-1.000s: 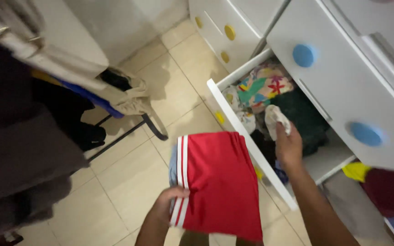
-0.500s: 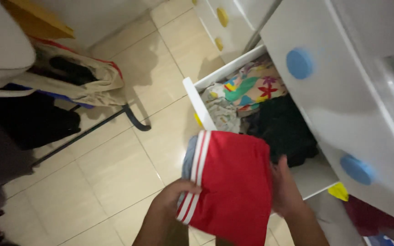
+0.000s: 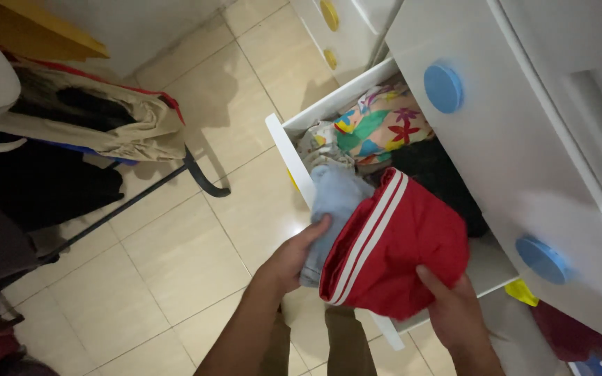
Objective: Sort folded clothes and put them into different dresser drawers.
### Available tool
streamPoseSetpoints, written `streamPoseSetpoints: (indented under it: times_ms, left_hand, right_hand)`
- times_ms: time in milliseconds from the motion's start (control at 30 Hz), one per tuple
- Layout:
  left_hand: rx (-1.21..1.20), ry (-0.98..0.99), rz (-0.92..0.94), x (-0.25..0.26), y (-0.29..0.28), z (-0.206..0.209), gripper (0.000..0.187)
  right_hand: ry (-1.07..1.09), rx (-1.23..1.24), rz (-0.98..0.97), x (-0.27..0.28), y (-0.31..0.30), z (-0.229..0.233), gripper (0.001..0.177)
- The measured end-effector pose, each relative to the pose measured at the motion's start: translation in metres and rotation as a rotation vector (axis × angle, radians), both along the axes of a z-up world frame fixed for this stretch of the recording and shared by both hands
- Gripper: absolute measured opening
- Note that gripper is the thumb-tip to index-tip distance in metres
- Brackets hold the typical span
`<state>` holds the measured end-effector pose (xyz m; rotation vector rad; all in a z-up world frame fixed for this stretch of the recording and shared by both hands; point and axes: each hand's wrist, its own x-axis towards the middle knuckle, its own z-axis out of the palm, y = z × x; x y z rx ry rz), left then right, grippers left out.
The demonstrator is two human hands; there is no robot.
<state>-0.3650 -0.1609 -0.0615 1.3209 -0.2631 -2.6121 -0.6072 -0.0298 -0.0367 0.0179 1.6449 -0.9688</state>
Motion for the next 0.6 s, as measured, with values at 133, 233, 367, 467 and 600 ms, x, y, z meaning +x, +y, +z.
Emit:
streamPoseSetpoints:
  times_ms: [133,233,367,467,600]
  left_hand:
    - [0.164,0.032,0.121,0.017,0.007,0.0,0.088]
    - [0.174,-0.041,0.066,0.028,0.014,-0.003,0.087]
    - [0.196,-0.217,0.115,0.061,0.021,0.001,0.083]
    - [0.186,-0.12,0.3,0.104,0.035,-0.003,0.086]
    - [0.215,-0.27,0.379,0.141,0.056,-0.007,0.085]
  right_hand:
    - [-0.147,0.015,-0.147,0.003,-0.002,0.021,0.061]
    - [-0.003,0.252,0.058,0.011,-0.018,0.048,0.059]
    - [0.204,0.147,0.366,-0.01,0.006,0.008,0.061]
    - [-0.132,0.176,-0.166,0.005,-0.037,0.007,0.064]
    - [-0.345,-0.289,-0.227,0.0,-0.096,-0.07,0.056]
